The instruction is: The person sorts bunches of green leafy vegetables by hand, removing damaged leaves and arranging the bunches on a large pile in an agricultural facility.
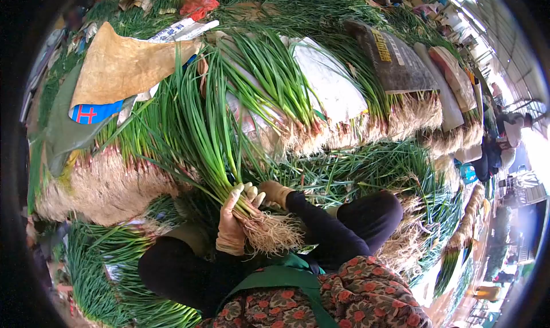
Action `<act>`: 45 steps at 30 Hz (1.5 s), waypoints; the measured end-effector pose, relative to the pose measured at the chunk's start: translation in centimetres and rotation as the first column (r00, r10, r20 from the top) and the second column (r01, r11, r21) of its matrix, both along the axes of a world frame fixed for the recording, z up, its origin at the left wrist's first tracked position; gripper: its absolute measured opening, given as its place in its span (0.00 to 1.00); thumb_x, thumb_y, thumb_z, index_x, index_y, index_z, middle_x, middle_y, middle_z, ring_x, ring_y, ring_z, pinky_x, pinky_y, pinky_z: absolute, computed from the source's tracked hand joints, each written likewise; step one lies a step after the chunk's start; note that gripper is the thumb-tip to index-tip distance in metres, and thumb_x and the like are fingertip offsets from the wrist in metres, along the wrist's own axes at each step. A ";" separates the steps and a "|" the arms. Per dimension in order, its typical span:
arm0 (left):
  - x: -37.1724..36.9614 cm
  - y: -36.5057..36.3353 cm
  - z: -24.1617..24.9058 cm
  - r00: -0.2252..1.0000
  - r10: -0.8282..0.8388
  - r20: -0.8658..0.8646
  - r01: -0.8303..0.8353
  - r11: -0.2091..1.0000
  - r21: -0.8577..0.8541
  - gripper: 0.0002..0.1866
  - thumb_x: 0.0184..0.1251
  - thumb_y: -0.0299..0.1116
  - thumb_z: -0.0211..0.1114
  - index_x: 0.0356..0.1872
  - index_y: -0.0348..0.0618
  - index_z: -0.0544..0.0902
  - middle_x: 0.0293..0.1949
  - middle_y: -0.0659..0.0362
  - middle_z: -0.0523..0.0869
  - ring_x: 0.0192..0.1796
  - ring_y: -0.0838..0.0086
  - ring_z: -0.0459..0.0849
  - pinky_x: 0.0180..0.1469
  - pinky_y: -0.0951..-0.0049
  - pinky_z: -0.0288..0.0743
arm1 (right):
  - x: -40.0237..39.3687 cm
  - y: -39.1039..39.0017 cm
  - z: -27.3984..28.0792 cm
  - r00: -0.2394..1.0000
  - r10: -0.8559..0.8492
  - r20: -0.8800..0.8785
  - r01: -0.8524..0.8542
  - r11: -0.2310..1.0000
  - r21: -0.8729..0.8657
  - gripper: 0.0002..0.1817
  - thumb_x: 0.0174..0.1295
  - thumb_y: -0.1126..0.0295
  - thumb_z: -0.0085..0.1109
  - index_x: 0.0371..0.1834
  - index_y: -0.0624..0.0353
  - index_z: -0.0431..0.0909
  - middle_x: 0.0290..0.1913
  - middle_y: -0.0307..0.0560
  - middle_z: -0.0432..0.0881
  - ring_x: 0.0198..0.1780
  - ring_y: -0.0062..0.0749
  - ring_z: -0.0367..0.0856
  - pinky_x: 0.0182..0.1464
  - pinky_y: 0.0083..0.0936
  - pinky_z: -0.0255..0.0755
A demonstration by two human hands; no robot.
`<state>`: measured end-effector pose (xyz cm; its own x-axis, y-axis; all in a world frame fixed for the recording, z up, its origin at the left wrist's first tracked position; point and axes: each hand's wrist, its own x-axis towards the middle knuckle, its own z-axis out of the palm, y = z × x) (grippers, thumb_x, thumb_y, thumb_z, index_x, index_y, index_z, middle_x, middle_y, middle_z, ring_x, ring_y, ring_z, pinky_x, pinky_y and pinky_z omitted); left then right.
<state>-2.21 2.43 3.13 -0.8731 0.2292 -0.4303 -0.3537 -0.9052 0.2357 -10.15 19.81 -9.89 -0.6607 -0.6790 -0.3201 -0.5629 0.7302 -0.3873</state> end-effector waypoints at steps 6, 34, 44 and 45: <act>-0.6 0.5 -2.2 0.988 -0.149 0.039 0.153 0.978 -0.140 0.16 0.69 0.35 0.54 0.53 0.36 0.73 0.47 0.54 0.81 0.45 0.69 0.81 0.50 0.66 0.78 | -1.9 -2.4 7.9 0.279 -0.192 0.941 0.913 0.356 -0.198 0.13 0.69 0.59 0.45 0.45 0.53 0.75 0.27 0.36 0.74 0.23 0.21 0.69 0.23 0.21 0.65; -1.4 0.4 -1.9 0.990 -0.116 0.075 0.118 0.993 -0.027 0.22 0.68 0.37 0.53 0.59 0.34 0.69 0.53 0.51 0.78 0.52 0.64 0.80 0.54 0.64 0.77 | 0.1 3.7 6.9 0.981 -0.167 -0.103 0.139 0.961 -0.237 0.17 0.65 0.62 0.49 0.52 0.61 0.72 0.42 0.55 0.80 0.43 0.45 0.79 0.50 0.37 0.73; -0.7 -0.2 -3.2 0.981 -0.190 0.033 0.192 0.980 -0.047 0.17 0.68 0.36 0.53 0.52 0.35 0.75 0.44 0.51 0.83 0.46 0.63 0.82 0.49 0.63 0.78 | 3.3 -0.2 10.9 0.931 -0.202 0.303 0.292 0.911 -0.291 0.15 0.68 0.59 0.49 0.44 0.60 0.77 0.27 0.39 0.80 0.27 0.23 0.80 0.23 0.20 0.74; -0.8 0.0 -3.0 0.983 -0.179 0.045 0.181 0.983 -0.040 0.17 0.68 0.37 0.53 0.51 0.35 0.76 0.44 0.51 0.83 0.45 0.63 0.82 0.49 0.63 0.78 | 3.1 0.2 10.8 0.944 -0.217 0.249 0.299 0.880 -0.368 0.14 0.68 0.60 0.49 0.43 0.60 0.78 0.27 0.39 0.80 0.26 0.22 0.79 0.24 0.20 0.74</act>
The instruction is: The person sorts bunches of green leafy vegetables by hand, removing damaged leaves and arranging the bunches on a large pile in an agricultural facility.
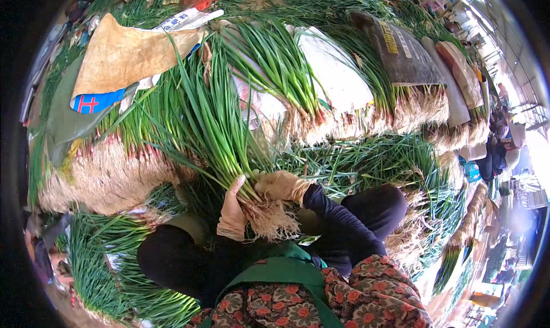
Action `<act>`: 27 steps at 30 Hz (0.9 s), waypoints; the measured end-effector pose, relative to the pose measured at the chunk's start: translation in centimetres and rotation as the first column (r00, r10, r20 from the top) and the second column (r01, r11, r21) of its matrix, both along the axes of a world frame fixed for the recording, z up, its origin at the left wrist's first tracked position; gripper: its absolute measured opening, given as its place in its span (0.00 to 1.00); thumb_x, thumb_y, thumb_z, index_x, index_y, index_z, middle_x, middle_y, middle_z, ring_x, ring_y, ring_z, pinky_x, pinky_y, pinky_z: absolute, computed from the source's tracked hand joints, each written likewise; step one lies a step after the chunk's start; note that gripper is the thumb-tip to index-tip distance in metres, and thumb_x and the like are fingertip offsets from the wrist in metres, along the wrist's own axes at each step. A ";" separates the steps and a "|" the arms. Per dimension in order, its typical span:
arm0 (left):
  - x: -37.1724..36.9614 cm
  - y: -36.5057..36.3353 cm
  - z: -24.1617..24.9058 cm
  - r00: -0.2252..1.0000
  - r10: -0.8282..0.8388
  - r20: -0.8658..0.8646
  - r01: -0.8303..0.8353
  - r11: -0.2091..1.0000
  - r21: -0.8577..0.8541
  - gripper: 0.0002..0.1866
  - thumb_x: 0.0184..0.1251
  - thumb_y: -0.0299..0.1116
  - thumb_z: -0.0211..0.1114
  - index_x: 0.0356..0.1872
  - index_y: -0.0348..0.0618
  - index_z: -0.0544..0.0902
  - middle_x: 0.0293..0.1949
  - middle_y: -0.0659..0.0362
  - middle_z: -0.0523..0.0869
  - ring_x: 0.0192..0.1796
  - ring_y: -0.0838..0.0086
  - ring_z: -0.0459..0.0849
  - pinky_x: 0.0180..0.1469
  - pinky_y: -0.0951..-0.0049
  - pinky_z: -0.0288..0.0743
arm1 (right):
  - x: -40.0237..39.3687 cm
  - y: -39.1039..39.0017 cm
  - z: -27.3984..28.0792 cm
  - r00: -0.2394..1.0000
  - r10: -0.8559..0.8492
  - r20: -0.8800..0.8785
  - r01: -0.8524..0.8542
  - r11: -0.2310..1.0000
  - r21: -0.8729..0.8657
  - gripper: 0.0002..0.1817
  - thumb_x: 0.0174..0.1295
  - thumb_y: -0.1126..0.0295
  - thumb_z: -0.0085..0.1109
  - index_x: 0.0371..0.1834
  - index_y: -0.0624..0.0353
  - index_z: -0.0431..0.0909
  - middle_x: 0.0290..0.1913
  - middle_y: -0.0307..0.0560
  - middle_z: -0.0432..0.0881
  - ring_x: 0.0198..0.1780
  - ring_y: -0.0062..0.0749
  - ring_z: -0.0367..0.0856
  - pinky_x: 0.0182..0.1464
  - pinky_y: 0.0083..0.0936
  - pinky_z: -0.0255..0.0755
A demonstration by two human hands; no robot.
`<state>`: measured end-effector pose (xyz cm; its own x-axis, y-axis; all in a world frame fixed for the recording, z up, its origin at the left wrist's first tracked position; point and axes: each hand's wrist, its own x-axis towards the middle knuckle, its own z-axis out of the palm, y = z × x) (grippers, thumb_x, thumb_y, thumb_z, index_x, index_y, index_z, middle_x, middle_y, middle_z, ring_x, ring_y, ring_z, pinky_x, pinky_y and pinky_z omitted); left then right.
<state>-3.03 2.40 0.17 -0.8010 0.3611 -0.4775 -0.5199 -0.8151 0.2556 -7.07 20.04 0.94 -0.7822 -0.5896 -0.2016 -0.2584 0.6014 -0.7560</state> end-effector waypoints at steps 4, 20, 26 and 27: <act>0.3 -0.2 1.6 0.993 0.031 0.111 -0.037 0.998 0.051 0.13 0.68 0.36 0.54 0.45 0.37 0.76 0.37 0.54 0.82 0.40 0.66 0.82 0.48 0.62 0.79 | -3.0 3.9 0.3 0.723 -0.426 0.544 0.656 0.669 -0.349 0.11 0.68 0.64 0.50 0.40 0.59 0.79 0.26 0.39 0.79 0.23 0.17 0.74 0.25 0.17 0.70; 0.6 0.7 1.0 0.996 -0.044 0.083 0.034 0.991 0.128 0.15 0.68 0.42 0.54 0.33 0.38 0.76 0.23 0.59 0.77 0.26 0.69 0.79 0.33 0.67 0.82 | -2.0 0.2 -7.6 0.859 -0.512 -0.016 0.511 0.858 -0.049 0.15 0.65 0.61 0.51 0.34 0.64 0.79 0.19 0.37 0.76 0.20 0.20 0.71 0.23 0.23 0.65; 1.0 0.3 -0.5 1.000 -0.005 -0.005 0.006 0.901 0.434 0.18 0.65 0.47 0.55 0.24 0.44 0.73 0.24 0.59 0.76 0.34 0.60 0.79 0.29 0.60 0.77 | -2.5 -1.7 -0.3 0.520 -0.189 0.833 0.682 0.680 -0.271 0.17 0.65 0.56 0.53 0.31 0.59 0.79 0.16 0.34 0.70 0.17 0.19 0.64 0.21 0.22 0.59; 1.0 0.5 -0.5 1.000 -0.002 0.007 0.000 0.942 0.335 0.18 0.65 0.47 0.55 0.26 0.43 0.74 0.24 0.57 0.77 0.34 0.60 0.79 0.28 0.62 0.78 | -2.6 -2.3 -0.2 0.542 -0.131 0.830 0.653 0.688 -0.317 0.18 0.64 0.53 0.54 0.29 0.58 0.77 0.16 0.32 0.68 0.17 0.18 0.61 0.22 0.20 0.57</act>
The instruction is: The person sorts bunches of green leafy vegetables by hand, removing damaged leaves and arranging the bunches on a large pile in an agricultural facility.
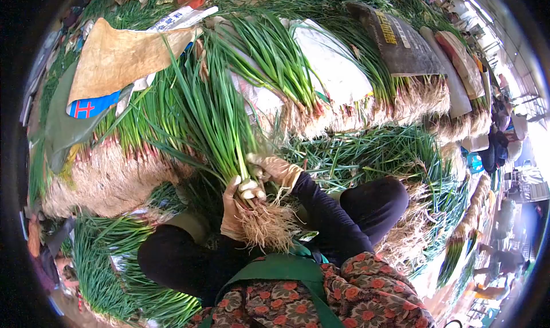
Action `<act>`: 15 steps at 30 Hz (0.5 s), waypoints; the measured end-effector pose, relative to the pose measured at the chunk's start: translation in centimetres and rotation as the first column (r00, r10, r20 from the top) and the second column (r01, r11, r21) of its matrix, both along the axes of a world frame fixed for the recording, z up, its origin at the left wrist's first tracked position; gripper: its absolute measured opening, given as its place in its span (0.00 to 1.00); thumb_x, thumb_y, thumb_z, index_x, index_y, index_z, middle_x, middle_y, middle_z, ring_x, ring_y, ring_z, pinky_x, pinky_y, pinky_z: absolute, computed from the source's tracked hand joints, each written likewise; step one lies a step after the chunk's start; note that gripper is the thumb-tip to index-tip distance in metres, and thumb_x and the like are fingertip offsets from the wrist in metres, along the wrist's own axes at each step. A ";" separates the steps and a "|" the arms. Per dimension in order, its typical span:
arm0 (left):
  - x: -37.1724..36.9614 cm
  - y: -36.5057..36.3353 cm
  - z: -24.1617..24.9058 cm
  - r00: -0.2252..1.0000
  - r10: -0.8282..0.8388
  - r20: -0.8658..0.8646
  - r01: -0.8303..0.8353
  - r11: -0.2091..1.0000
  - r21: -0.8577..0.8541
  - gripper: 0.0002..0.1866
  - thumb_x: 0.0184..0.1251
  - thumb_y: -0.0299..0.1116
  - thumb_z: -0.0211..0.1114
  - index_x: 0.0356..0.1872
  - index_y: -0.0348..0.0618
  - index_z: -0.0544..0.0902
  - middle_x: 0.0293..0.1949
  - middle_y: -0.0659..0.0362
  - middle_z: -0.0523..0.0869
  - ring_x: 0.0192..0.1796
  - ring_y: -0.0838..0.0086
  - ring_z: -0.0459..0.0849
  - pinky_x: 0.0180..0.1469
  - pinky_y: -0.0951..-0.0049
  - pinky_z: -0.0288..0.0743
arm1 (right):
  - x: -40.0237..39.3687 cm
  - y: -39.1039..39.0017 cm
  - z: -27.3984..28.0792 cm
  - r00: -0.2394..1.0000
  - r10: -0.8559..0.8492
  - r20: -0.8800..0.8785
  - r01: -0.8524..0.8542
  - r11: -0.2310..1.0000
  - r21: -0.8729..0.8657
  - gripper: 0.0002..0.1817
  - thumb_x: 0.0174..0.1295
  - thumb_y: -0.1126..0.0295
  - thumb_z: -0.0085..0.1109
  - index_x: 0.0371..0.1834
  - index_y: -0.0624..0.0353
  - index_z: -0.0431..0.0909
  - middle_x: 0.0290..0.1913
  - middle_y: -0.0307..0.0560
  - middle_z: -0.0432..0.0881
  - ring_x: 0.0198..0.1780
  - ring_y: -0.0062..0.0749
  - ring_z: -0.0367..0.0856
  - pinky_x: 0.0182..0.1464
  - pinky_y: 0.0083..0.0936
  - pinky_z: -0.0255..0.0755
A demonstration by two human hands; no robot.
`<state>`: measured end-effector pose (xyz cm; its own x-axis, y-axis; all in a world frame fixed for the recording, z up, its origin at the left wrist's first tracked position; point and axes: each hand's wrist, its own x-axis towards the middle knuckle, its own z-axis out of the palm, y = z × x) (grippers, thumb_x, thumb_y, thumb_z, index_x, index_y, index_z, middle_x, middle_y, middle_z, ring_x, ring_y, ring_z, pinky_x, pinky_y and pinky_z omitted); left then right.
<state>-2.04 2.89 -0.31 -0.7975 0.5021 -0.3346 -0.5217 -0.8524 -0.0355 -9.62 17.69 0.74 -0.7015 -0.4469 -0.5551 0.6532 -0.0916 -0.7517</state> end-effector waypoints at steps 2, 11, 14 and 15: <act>0.1 0.3 -0.4 1.000 0.001 0.022 -0.001 1.000 0.001 0.18 0.65 0.48 0.55 0.31 0.40 0.75 0.26 0.55 0.78 0.32 0.60 0.80 0.27 0.64 0.78 | -0.1 -0.8 -0.5 0.977 0.046 -0.208 -0.003 0.979 0.203 0.15 0.64 0.57 0.56 0.31 0.59 0.75 0.18 0.31 0.70 0.20 0.17 0.62 0.24 0.19 0.58; -0.4 -1.3 2.8 0.990 0.135 -0.049 -0.138 0.989 -0.058 0.23 0.67 0.45 0.54 0.53 0.36 0.72 0.47 0.51 0.81 0.32 0.73 0.77 0.37 0.67 0.75 | 0.7 3.0 -3.4 0.773 0.600 -0.207 -0.109 0.447 0.888 0.24 0.62 0.54 0.51 0.58 0.52 0.70 0.41 0.57 0.82 0.45 0.49 0.81 0.46 0.39 0.73; -0.9 -0.7 3.8 0.981 0.162 -0.106 -0.157 0.986 0.054 0.27 0.68 0.41 0.55 0.64 0.39 0.64 0.45 0.53 0.78 0.34 0.71 0.78 0.40 0.65 0.76 | 0.5 2.8 -1.9 0.431 0.891 0.143 -0.180 -0.070 0.981 0.23 0.63 0.56 0.48 0.60 0.53 0.68 0.38 0.53 0.83 0.41 0.48 0.82 0.41 0.39 0.74; -0.8 -0.7 3.7 0.989 0.109 -0.096 -0.106 0.994 0.034 0.27 0.68 0.41 0.55 0.64 0.38 0.64 0.42 0.54 0.79 0.34 0.71 0.78 0.41 0.64 0.76 | 0.2 3.5 -2.3 0.355 0.929 0.102 -0.200 -0.031 0.979 0.23 0.63 0.57 0.47 0.60 0.53 0.67 0.37 0.51 0.83 0.40 0.46 0.82 0.39 0.39 0.75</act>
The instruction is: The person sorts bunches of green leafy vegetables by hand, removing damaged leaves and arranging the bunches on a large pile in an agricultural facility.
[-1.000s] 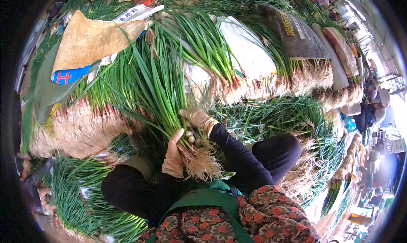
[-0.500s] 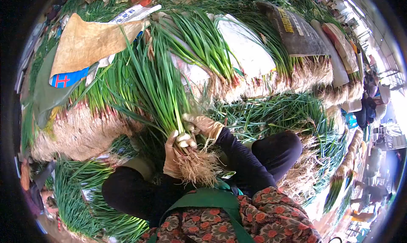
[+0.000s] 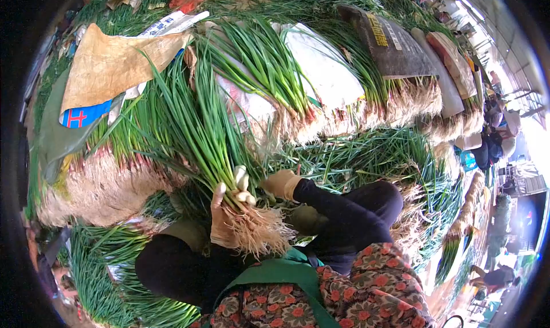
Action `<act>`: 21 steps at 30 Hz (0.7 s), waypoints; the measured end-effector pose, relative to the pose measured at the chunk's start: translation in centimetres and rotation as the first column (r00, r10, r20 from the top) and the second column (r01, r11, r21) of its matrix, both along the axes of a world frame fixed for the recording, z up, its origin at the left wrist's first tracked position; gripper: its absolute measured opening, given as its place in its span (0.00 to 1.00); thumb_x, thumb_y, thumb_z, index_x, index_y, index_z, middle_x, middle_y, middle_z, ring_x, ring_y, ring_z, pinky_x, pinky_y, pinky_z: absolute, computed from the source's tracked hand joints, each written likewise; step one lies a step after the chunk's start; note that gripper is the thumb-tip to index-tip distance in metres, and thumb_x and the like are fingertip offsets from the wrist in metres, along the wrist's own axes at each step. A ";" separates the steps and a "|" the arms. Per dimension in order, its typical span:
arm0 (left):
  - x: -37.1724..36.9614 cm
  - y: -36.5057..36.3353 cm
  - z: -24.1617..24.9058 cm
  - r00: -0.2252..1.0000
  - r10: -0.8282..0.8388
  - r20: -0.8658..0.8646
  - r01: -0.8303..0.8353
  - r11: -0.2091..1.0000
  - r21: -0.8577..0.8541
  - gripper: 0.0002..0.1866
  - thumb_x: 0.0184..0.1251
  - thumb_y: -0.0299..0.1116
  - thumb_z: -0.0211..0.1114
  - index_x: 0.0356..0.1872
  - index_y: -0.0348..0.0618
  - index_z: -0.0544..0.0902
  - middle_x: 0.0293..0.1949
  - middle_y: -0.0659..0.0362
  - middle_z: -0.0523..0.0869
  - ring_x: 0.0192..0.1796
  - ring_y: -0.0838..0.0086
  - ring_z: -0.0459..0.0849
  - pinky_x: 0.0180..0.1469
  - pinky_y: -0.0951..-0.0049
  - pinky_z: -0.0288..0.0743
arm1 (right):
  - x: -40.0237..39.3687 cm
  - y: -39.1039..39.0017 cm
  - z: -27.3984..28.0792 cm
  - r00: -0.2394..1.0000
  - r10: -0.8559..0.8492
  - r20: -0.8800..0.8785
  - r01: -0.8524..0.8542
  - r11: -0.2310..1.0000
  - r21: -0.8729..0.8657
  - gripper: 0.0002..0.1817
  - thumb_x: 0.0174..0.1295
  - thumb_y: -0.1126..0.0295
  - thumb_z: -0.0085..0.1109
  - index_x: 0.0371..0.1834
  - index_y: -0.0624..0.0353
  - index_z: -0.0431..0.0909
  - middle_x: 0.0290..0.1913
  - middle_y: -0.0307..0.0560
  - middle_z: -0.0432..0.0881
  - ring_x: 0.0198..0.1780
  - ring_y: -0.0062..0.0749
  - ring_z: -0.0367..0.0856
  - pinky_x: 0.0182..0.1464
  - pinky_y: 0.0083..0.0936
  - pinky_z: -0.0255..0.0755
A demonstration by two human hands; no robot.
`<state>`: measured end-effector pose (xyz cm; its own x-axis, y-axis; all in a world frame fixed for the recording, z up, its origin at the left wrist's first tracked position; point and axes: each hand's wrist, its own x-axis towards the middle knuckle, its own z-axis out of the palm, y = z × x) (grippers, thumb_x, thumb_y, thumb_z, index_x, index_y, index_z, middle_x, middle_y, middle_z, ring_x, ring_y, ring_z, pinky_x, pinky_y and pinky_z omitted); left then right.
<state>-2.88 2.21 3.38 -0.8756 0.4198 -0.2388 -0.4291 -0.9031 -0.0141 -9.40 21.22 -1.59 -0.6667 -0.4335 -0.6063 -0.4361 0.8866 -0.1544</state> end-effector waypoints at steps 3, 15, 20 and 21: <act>0.5 -0.6 -0.6 0.979 -0.111 -0.173 0.098 0.992 -0.084 0.18 0.66 0.37 0.57 0.52 0.37 0.72 0.30 0.59 0.79 0.32 0.70 0.79 0.46 0.63 0.75 | -3.7 4.7 -2.5 0.967 0.135 -0.216 -0.149 0.988 -0.049 0.18 0.63 0.61 0.46 0.54 0.55 0.72 0.35 0.51 0.83 0.36 0.41 0.83 0.35 0.34 0.76; -1.1 0.1 -1.5 0.989 0.034 0.142 0.025 0.919 -0.394 0.14 0.67 0.35 0.54 0.46 0.35 0.73 0.48 0.48 0.80 0.55 0.58 0.78 0.57 0.56 0.74 | -4.7 3.4 -1.8 0.994 -0.051 0.092 0.101 0.711 -0.695 0.20 0.65 0.68 0.49 0.61 0.55 0.68 0.56 0.50 0.76 0.42 0.30 0.81 0.47 0.31 0.76; -0.8 0.8 -1.4 0.995 -0.010 0.103 0.041 0.953 -0.300 0.15 0.68 0.37 0.53 0.47 0.35 0.73 0.51 0.48 0.79 0.54 0.57 0.78 0.56 0.56 0.74 | 1.6 2.4 -2.9 0.720 0.147 0.679 0.515 0.542 -0.664 0.24 0.64 0.62 0.52 0.58 0.67 0.67 0.53 0.48 0.77 0.52 0.31 0.77 0.53 0.29 0.71; -0.7 0.9 -1.5 0.994 0.001 0.112 0.032 0.955 -0.294 0.15 0.69 0.37 0.53 0.47 0.35 0.73 0.50 0.48 0.79 0.54 0.58 0.78 0.56 0.56 0.74 | 0.8 3.8 -5.9 0.571 0.219 0.791 0.674 0.424 -0.604 0.24 0.65 0.58 0.51 0.57 0.66 0.69 0.52 0.48 0.78 0.51 0.29 0.77 0.52 0.26 0.72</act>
